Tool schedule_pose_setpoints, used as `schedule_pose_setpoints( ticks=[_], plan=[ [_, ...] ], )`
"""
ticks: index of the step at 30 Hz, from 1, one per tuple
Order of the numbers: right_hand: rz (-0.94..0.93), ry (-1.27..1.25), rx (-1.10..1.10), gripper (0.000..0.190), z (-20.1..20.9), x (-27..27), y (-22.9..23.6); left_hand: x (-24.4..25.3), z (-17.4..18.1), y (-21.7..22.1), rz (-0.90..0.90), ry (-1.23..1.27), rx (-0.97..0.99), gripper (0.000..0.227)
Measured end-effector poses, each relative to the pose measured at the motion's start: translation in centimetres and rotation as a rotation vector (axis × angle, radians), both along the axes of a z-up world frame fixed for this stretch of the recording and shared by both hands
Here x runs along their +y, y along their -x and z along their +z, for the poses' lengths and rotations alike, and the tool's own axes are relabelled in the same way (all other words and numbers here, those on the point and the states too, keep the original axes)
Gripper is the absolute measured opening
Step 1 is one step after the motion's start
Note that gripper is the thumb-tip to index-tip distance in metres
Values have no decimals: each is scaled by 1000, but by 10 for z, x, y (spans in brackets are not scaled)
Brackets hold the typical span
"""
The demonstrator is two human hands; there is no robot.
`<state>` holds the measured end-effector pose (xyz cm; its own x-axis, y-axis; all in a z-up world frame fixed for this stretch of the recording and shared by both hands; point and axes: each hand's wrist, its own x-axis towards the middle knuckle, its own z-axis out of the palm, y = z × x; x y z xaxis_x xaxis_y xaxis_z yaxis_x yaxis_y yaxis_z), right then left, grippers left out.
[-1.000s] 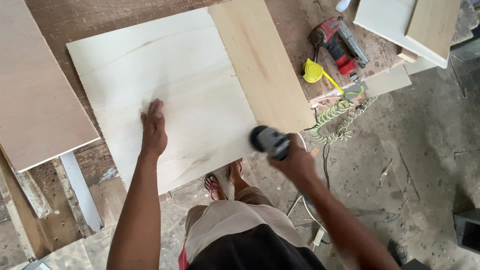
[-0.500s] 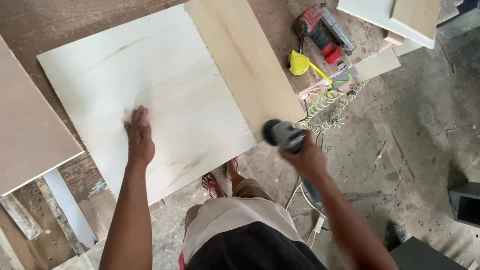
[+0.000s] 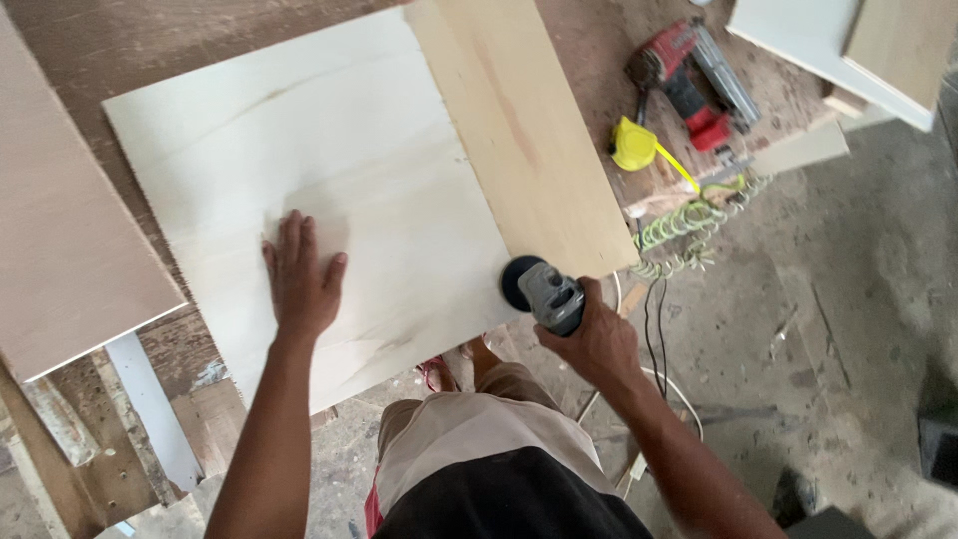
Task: The person joins two wooden panels by first using a pneumatic nail gun to fasten the seam and then using an angle grinder with a sanding disc to smooth the joined edge.
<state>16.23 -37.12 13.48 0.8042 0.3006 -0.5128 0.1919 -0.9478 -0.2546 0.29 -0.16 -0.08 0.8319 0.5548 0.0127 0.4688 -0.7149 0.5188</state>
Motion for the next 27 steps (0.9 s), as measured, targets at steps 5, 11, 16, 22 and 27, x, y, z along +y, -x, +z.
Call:
schedule_pose_setpoints(
  ticks=[5, 11, 16, 22, 27],
  plan=[
    [122, -46, -28, 85, 7, 43, -38, -6, 3, -5, 45, -83, 10, 70],
    [266, -124, -89, 82, 8, 113, -95, -22, 8, 3, 84, -83, 50, 72],
    [299, -169, -134, 79, -6, 178, -151, -51, -5, 25, 84, -114, 155, 77],
    [271, -117, -134, 73, 8, 256, -223, -111, 11, 41, 24, -60, 25, 81],
    [280, -129, -142, 91, 6, 316, -256, -151, 5, 46, -151, -136, 50, 122]
  ],
)
